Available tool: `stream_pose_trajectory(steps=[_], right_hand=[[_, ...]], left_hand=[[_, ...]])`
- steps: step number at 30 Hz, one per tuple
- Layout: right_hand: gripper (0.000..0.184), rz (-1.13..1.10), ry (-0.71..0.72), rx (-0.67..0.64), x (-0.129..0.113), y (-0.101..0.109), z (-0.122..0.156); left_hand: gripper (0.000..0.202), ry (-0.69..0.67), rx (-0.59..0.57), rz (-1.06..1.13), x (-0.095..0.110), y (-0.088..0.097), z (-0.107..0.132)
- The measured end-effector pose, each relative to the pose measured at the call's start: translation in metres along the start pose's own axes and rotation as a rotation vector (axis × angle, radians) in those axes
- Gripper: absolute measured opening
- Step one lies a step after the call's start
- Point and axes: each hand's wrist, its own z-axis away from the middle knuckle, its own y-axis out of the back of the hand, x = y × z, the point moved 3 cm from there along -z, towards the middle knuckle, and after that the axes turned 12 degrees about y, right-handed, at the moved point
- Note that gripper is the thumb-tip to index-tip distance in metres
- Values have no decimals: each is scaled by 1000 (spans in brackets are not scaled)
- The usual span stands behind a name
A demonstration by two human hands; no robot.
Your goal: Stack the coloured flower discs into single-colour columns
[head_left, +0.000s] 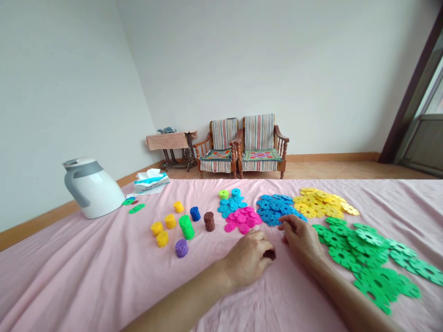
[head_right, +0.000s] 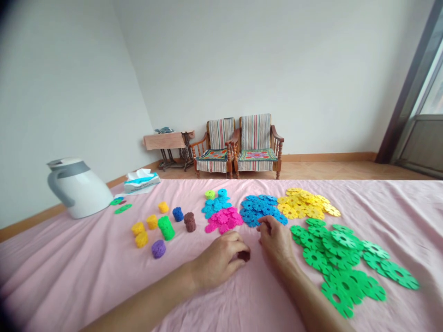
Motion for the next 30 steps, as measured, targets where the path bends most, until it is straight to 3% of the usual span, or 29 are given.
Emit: stream_pose_trajectory(steps=[5,15,25,30], right_hand=[[25,8,-15,-21,-1,1,0],[25,15,-21,-49,1,1,0],[29,46,1,-66,2,0,0],[29,52,-1,-70,0,0,0]], left_hand=[[11,91,19,6,-6,4,-3],[10,113,31,49,-5,0,-2],[25,182,-100,219,-17,1,-2],[16,178,-102,216,-19,0,-2]])
